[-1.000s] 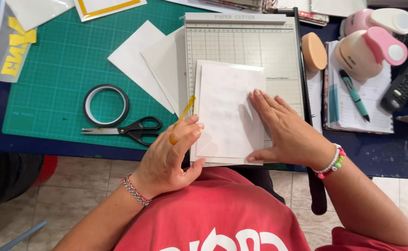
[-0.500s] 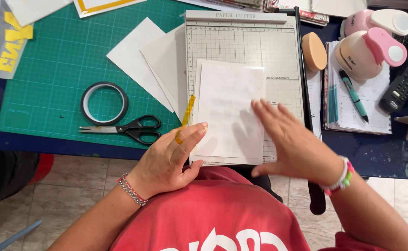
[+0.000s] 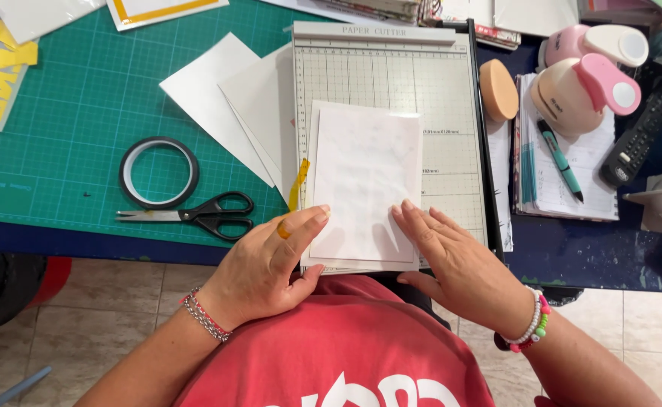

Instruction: Applying adhesive tape to the borders of paper cards using scissors and a tape roll on a cutting mat.

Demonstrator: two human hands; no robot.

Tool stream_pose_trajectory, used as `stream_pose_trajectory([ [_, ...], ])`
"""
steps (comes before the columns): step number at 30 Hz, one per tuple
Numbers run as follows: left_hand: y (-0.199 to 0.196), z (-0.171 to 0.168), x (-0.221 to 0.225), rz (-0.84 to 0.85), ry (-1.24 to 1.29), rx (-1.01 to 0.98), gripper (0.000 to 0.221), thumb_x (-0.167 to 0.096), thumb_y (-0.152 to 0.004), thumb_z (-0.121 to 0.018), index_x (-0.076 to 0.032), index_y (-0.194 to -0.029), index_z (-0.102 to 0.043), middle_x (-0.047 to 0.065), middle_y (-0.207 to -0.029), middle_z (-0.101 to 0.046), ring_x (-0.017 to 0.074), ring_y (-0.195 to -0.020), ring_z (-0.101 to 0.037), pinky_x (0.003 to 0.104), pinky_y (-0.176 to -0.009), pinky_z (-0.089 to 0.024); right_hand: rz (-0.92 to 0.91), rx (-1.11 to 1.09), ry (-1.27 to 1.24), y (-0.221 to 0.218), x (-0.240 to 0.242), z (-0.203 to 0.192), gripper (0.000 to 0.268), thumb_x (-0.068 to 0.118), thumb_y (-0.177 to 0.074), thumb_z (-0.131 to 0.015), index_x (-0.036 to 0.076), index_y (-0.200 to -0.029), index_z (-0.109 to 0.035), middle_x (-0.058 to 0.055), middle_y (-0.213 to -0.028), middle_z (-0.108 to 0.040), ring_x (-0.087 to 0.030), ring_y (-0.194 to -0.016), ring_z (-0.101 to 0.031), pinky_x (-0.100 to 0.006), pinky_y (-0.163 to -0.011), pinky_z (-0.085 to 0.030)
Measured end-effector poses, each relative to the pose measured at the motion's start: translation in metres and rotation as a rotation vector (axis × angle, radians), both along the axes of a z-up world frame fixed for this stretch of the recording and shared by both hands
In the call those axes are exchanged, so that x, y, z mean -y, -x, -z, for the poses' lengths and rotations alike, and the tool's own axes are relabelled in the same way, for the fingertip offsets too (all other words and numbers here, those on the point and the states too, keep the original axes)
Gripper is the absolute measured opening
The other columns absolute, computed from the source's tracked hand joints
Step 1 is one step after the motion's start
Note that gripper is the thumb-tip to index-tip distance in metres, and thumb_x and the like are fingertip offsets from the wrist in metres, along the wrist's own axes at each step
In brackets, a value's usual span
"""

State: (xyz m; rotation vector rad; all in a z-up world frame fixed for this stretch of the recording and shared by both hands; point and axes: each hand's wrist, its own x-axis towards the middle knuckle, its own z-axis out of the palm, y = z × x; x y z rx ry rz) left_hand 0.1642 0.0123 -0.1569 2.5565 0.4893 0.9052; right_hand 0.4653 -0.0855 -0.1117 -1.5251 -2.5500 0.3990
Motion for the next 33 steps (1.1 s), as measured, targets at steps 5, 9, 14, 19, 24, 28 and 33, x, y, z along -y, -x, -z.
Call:
stream_pose_trajectory([
  [5,0.000,0.001,0.000,0.001,0.004,-0.005,0.086,-0.013,-0.092,-0.075,-0.009,-0.158,-0.020,0.021,-0.147,-0.056,0.0349,-0.120,-0.068,0.042,-0.095,-0.061,0.004,0.032,-0.008,0.000,0.001,0.003,0.094,0.034,-0.091,-0.073,-0.002,-0.160,-0.020,-0.016,-0.162,-0.040,-0.031,-0.148,-0.042,-0.047,-0.123,-0.032],
  [9,0.000,0.000,0.001,0.007,0.015,-0.006,0.084,-0.011,-0.092,-0.074,-0.008,-0.158,-0.022,0.020,-0.146,-0.056,0.0355,-0.121,-0.068,0.043,-0.097,-0.060,0.004,0.043,-0.010,0.002,0.001,0.002,0.090,0.033,-0.093,-0.070,-0.004,-0.159,-0.021,-0.018,-0.163,-0.039,-0.031,-0.149,-0.041,-0.045,-0.123,-0.032],
  [14,-0.001,0.001,0.001,-0.002,-0.002,0.008,0.083,-0.011,-0.090,-0.075,-0.007,-0.156,-0.024,0.021,-0.144,-0.058,0.0358,-0.116,-0.069,0.044,-0.095,-0.060,0.016,-0.006,-0.002,0.001,-0.003,-0.002,0.088,0.039,-0.094,-0.068,-0.003,-0.157,-0.024,-0.017,-0.159,-0.044,-0.033,-0.145,-0.046,-0.047,-0.121,-0.034],
  [19,-0.002,-0.001,0.000,0.014,-0.043,0.025,0.083,-0.008,-0.088,-0.073,-0.005,-0.156,-0.025,0.022,-0.143,-0.057,0.0381,-0.122,-0.067,0.046,-0.101,-0.059,0.012,-0.072,-0.118,-0.004,-0.026,-0.001,0.082,0.028,-0.093,-0.073,-0.002,-0.156,-0.029,-0.013,-0.142,-0.063,-0.036,-0.132,-0.058,-0.050,-0.112,-0.045],
  [24,-0.002,-0.005,0.000,0.019,-0.050,0.039,0.088,-0.007,-0.086,-0.074,-0.006,-0.158,-0.022,0.022,-0.141,-0.058,0.0391,-0.115,-0.068,0.047,-0.100,-0.059,0.078,0.013,-0.122,-0.012,-0.058,-0.001,0.115,0.055,-0.080,-0.080,-0.004,-0.159,-0.022,-0.025,-0.162,-0.035,-0.040,-0.154,-0.029,-0.048,-0.123,-0.029],
  [28,-0.002,-0.006,0.000,0.007,-0.057,0.042,0.087,-0.008,-0.086,-0.073,-0.006,-0.157,-0.023,0.022,-0.140,-0.058,0.0397,-0.116,-0.068,0.047,-0.100,-0.059,0.069,0.149,-0.078,-0.021,-0.075,0.014,0.138,0.080,-0.072,-0.074,-0.003,-0.162,-0.012,-0.026,-0.170,-0.014,-0.038,-0.158,-0.012,-0.048,-0.125,-0.016],
  [33,-0.002,0.000,0.000,0.007,-0.038,0.009,0.090,-0.011,-0.088,-0.074,-0.009,-0.159,-0.019,0.019,-0.142,-0.056,0.0373,-0.112,-0.069,0.048,-0.092,-0.061,0.109,0.143,0.028,-0.021,-0.074,0.016,0.136,0.086,-0.074,-0.065,0.001,-0.163,-0.009,-0.020,-0.172,-0.010,-0.033,-0.159,-0.008,-0.049,-0.125,-0.010],
])
